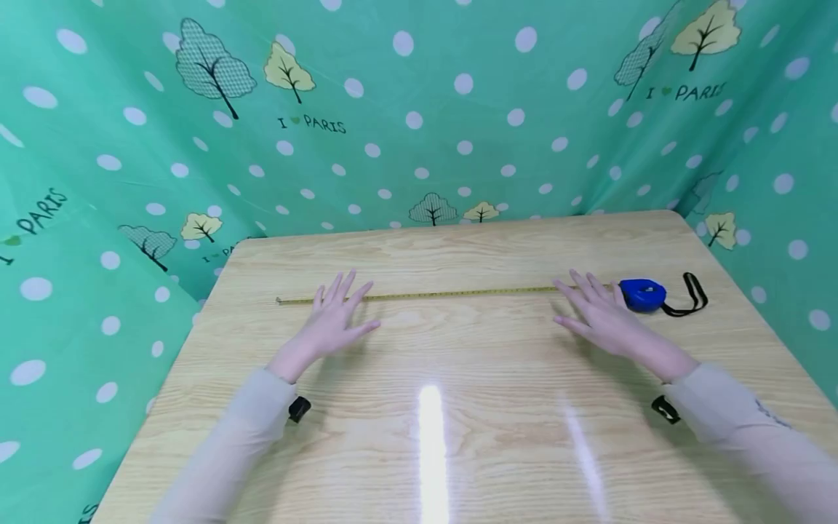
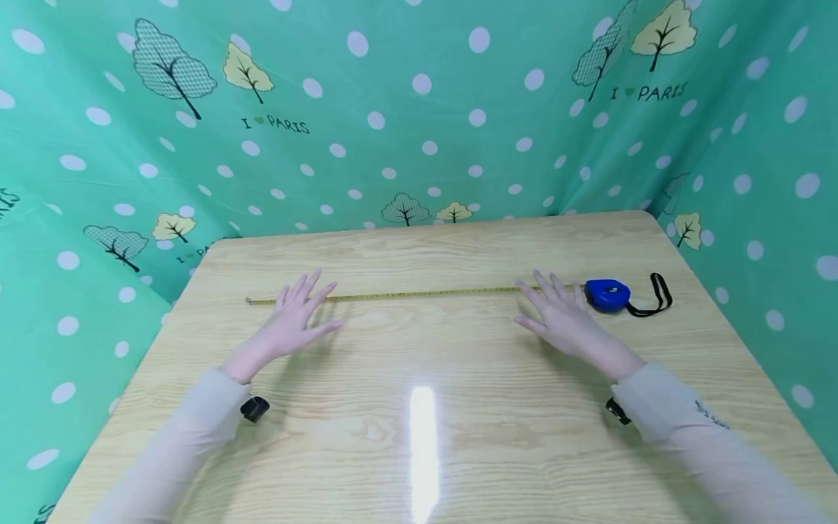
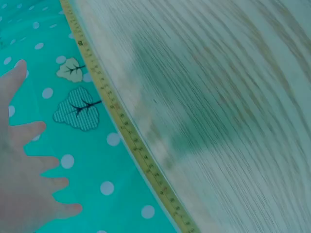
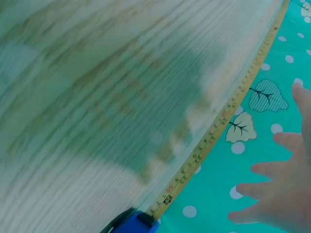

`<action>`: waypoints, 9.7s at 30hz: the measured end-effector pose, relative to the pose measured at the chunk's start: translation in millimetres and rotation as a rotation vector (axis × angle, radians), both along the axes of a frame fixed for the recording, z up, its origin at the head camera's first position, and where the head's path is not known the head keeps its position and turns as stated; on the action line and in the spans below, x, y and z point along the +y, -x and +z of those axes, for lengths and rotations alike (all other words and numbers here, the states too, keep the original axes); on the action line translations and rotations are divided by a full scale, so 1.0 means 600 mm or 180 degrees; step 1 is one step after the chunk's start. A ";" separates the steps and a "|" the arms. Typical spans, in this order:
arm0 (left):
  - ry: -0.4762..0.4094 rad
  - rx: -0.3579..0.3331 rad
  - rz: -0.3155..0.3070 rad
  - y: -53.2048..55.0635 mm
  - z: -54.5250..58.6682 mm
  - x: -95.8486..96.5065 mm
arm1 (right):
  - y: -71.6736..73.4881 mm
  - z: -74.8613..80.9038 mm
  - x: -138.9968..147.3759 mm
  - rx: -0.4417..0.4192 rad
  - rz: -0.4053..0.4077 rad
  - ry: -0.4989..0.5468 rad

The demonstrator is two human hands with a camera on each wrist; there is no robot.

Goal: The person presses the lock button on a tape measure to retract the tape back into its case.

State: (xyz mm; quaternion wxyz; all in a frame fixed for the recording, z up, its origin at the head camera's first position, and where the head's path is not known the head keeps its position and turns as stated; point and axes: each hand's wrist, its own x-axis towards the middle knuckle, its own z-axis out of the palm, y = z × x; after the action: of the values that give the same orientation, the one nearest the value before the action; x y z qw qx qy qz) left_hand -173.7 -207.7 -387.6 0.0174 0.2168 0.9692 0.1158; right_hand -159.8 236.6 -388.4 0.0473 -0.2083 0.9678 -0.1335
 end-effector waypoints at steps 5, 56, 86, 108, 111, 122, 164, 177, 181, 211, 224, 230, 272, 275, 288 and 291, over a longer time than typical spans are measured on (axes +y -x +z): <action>-0.0101 -0.0047 0.0013 0.001 -0.001 -0.019 | 0.003 0.003 0.016 -0.0072 -0.0038 0.0016; -0.0618 -0.0281 0.0734 0.048 -0.057 -0.182 | 0.073 -0.036 0.170 -0.0308 -0.0493 0.0007; -0.0627 -0.0180 0.0895 0.060 -0.067 -0.190 | 0.076 -0.047 0.184 -0.0463 -0.0431 0.0213; -0.0713 -0.0123 0.0982 0.055 -0.053 -0.198 | 0.078 -0.014 0.181 -0.0335 -0.0270 0.0246; -0.0707 -0.0049 0.0960 0.054 -0.047 -0.199 | 0.077 -0.007 0.181 -0.0274 -0.0237 0.0226; -0.0629 0.0030 0.0920 0.043 -0.051 -0.204 | 0.071 0.007 0.185 -0.0271 -0.0176 0.0151; -0.0652 0.0393 0.0680 0.010 0.040 -0.217 | 0.039 0.075 0.185 -0.0383 -0.0033 0.0089; -0.0633 0.0389 0.0646 0.010 0.045 -0.220 | 0.029 0.084 0.183 -0.0141 0.0180 0.0239; -0.0583 0.0445 0.0637 0.011 0.048 -0.220 | 0.025 0.083 0.183 0.0003 0.0324 0.0221; -0.0595 0.0707 0.0551 0.018 0.052 -0.223 | 0.026 0.086 0.175 -0.0419 0.0224 0.0091; -0.0587 0.0760 0.0485 0.023 0.048 -0.227 | 0.027 0.086 0.178 -0.0431 0.0255 0.0091; -0.0605 0.0804 0.0439 0.017 0.045 -0.230 | 0.023 0.080 0.176 -0.0431 0.0294 0.0109; -0.0561 0.0795 0.0349 0.021 0.056 -0.206 | 0.028 0.099 0.143 -0.0394 0.0302 0.0259; -0.0602 0.0776 0.0378 0.020 0.054 -0.206 | 0.027 0.100 0.142 -0.0394 0.0273 0.0235; -0.0649 0.0667 0.0455 0.015 0.053 -0.202 | 0.026 0.102 0.132 -0.0404 0.0179 0.0233; -0.0667 0.0668 0.0447 0.014 0.054 -0.200 | 0.025 0.103 0.130 -0.0412 0.0153 0.0224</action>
State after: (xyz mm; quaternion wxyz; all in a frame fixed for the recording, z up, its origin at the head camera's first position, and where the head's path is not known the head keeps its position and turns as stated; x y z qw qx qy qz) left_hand -182.4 -327.7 -355.5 -0.1148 0.1601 0.9610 0.1940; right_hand -174.7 314.8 -326.5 0.1057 -0.2240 0.9521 -0.1794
